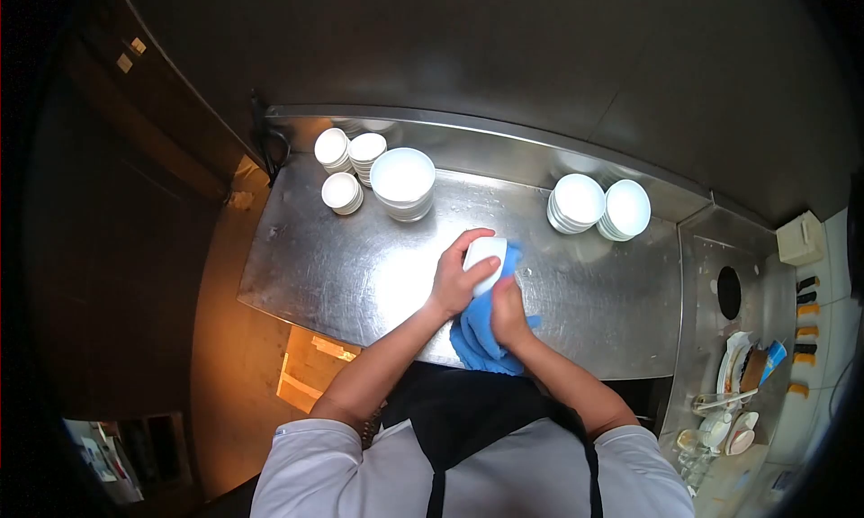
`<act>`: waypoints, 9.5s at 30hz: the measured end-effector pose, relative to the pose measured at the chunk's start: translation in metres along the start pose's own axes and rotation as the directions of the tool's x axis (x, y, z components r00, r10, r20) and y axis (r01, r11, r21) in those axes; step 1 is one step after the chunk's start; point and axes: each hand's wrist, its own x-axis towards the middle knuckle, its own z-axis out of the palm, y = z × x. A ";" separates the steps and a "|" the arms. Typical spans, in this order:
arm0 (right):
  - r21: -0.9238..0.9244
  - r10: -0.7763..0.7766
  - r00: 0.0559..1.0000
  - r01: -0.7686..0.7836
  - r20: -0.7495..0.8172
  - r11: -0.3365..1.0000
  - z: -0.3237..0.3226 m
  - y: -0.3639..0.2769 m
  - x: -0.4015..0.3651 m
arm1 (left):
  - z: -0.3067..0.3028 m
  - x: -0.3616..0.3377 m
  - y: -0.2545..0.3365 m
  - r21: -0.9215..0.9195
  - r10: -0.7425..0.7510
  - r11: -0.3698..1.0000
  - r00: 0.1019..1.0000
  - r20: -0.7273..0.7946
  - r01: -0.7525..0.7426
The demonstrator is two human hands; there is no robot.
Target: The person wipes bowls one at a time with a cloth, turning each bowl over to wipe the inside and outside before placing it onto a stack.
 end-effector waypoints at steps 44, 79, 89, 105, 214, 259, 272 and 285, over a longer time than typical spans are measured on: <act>-0.571 -0.297 0.861 0.498 0.412 0.652 -0.024 0.025 -0.012 | -0.008 0.005 0.015 -0.188 -0.455 0.871 0.889 0.046 0.455; -0.002 0.121 0.900 -0.134 -0.419 0.991 -0.073 0.022 0.032 | -0.031 -0.013 -0.002 -0.719 -0.351 0.594 0.920 0.174 0.362; -0.459 -0.214 0.977 0.191 0.001 0.868 -0.041 -0.032 0.046 | 0.014 -0.029 -0.008 0.213 -0.030 0.977 0.998 0.059 0.017; 0.733 0.426 0.891 -0.395 0.157 0.554 -0.057 -0.018 0.034 | -0.059 0.039 0.084 0.865 0.573 0.061 0.727 0.378 -0.498; -0.397 -0.289 0.521 0.829 0.803 0.393 -0.069 -0.020 0.040 | -0.008 -0.003 0.030 -0.526 -0.516 0.523 0.740 0.432 0.671; -0.302 -0.227 0.973 0.227 0.036 0.926 -0.050 -0.020 0.046 | 0.013 -0.027 0.017 0.507 0.008 0.857 0.988 0.157 -0.088; 0.717 0.475 0.859 -0.452 0.190 0.530 -0.023 -0.015 0.032 | 0.002 0.018 0.054 0.692 0.665 0.342 0.684 0.300 -0.636; 0.724 0.506 0.841 -0.470 0.193 0.505 -0.061 -0.027 0.024 | -0.099 0.058 0.080 0.959 0.365 -0.024 0.890 0.273 -0.284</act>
